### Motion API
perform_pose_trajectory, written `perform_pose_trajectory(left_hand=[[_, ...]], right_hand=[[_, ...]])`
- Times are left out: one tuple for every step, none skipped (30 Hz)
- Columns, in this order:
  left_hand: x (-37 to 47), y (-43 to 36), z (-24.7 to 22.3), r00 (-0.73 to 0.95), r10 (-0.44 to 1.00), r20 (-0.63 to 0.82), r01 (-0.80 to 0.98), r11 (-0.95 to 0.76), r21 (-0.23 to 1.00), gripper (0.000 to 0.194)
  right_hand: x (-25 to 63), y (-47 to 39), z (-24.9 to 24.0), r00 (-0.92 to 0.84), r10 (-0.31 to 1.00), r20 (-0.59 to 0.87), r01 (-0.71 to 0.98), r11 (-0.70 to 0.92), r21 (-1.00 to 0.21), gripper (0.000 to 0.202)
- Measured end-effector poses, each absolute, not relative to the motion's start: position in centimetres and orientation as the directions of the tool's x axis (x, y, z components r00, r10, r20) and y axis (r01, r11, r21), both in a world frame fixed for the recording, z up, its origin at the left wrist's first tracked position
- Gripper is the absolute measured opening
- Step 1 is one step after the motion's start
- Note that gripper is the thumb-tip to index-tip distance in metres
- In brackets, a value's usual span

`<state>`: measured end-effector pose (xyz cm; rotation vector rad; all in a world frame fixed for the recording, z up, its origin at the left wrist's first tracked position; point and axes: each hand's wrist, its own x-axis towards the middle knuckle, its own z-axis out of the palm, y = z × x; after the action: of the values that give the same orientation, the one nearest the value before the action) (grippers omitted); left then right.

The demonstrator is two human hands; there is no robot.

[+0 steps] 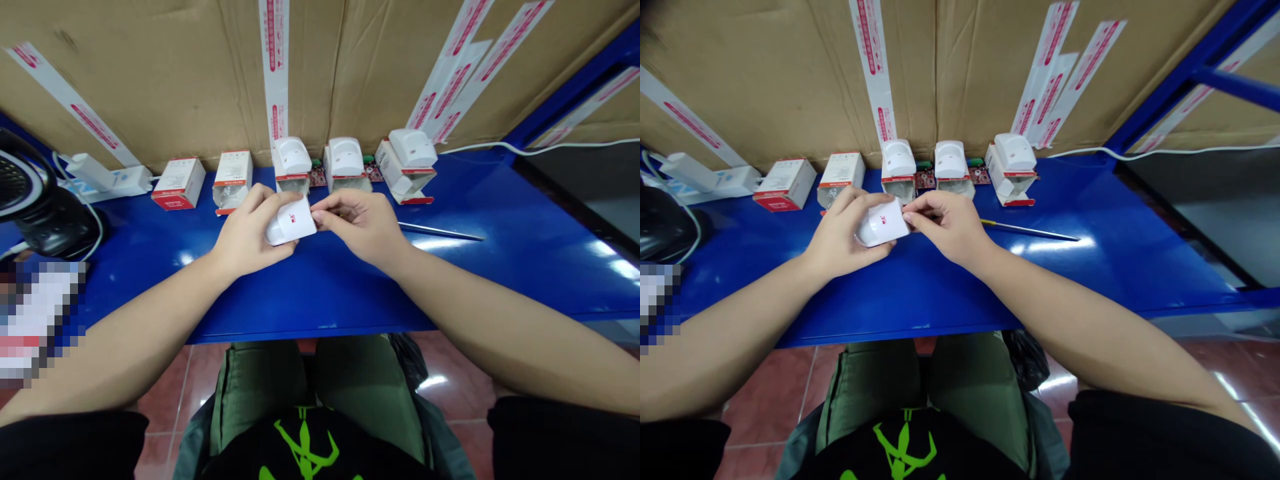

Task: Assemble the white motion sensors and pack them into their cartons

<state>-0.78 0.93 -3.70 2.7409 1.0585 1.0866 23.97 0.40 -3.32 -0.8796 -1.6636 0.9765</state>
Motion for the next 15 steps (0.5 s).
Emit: perform_pose_trajectory(left_hand=[[-0.7, 0.87, -3.72, 0.52, 0.602, 0.606, 0.597, -0.764, 0.246, 0.066], [-0.63, 0.82, -3.73, 0.509, 0.61, 0.607, 0.607, -0.755, 0.249, 0.066], [-0.57, 0.77, -3.73, 0.502, 0.618, 0.606, 0.616, -0.747, 0.251, 0.066], [-0.53, 0.72, -3.71, 0.498, 0.62, 0.606, 0.62, -0.743, 0.252, 0.066], [-0.51, 0.66, -3.69, 0.499, 0.617, 0.608, 0.617, -0.746, 0.251, 0.066], [-0.5, 0.61, -3.65, 0.504, 0.608, 0.614, 0.609, -0.754, 0.247, 0.066], [-0.49, 0.56, -3.61, 0.509, 0.596, 0.621, 0.598, -0.764, 0.242, 0.065], [-0.49, 0.51, -3.56, 0.514, 0.583, 0.629, 0.589, -0.773, 0.235, 0.065], [-0.49, 0.47, -3.52, 0.518, 0.575, 0.633, 0.584, -0.778, 0.229, 0.064], [-0.49, 0.42, -3.48, 0.519, 0.574, 0.634, 0.586, -0.779, 0.225, 0.064], [-0.48, 0.38, -3.45, 0.519, 0.578, 0.63, 0.593, -0.774, 0.222, 0.065], [-0.48, 0.35, -3.42, 0.517, 0.588, 0.622, 0.604, -0.766, 0.221, 0.066], [-0.47, 0.33, -3.41, 0.516, 0.598, 0.613, 0.615, -0.757, 0.221, 0.067], [-0.47, 0.32, -3.41, 0.515, 0.607, 0.605, 0.623, -0.75, 0.223, 0.067], [-0.46, 0.31, -3.42, 0.512, 0.614, 0.601, 0.629, -0.745, 0.224, 0.068]], right_hand=[[23.92, 0.29, -3.38, -0.242, 0.884, 0.399, 0.127, 0.437, -0.891, 0.021], [23.88, 0.21, -3.41, -0.232, 0.878, 0.418, 0.15, 0.457, -0.877, 0.02], [23.86, 0.14, -3.42, -0.228, 0.872, 0.434, 0.171, 0.474, -0.864, 0.019], [23.85, 0.09, -3.4, -0.228, 0.867, 0.443, 0.187, 0.486, -0.854, 0.017], [23.84, 0.06, -3.37, -0.228, 0.865, 0.448, 0.196, 0.491, -0.849, 0.016], [23.82, 0.05, -3.33, -0.225, 0.864, 0.45, 0.195, 0.493, -0.848, 0.016], [23.8, 0.07, -3.3, -0.222, 0.866, 0.449, 0.186, 0.49, -0.852, 0.015], [23.79, 0.12, -3.29, -0.218, 0.869, 0.444, 0.17, 0.482, -0.86, 0.015], [23.79, 0.22, -3.3, -0.222, 0.874, 0.433, 0.146, 0.469, -0.871, 0.015], [23.79, 0.35, -3.32, -0.232, 0.878, 0.418, 0.117, 0.452, -0.884, 0.017], [23.82, 0.49, -3.36, -0.247, 0.882, 0.402, 0.086, 0.433, -0.897, 0.018], [23.85, 0.64, -3.41, -0.267, 0.882, 0.389, 0.06, 0.418, -0.907, 0.02], [23.9, 0.76, -3.46, -0.285, 0.879, 0.382, 0.041, 0.409, -0.912, 0.022], [23.95, 0.85, -3.49, -0.297, 0.874, 0.385, 0.036, 0.413, -0.91, 0.022], [24.01, 0.88, -3.5, -0.299, 0.867, 0.399, 0.047, 0.431, -0.901, 0.021]])
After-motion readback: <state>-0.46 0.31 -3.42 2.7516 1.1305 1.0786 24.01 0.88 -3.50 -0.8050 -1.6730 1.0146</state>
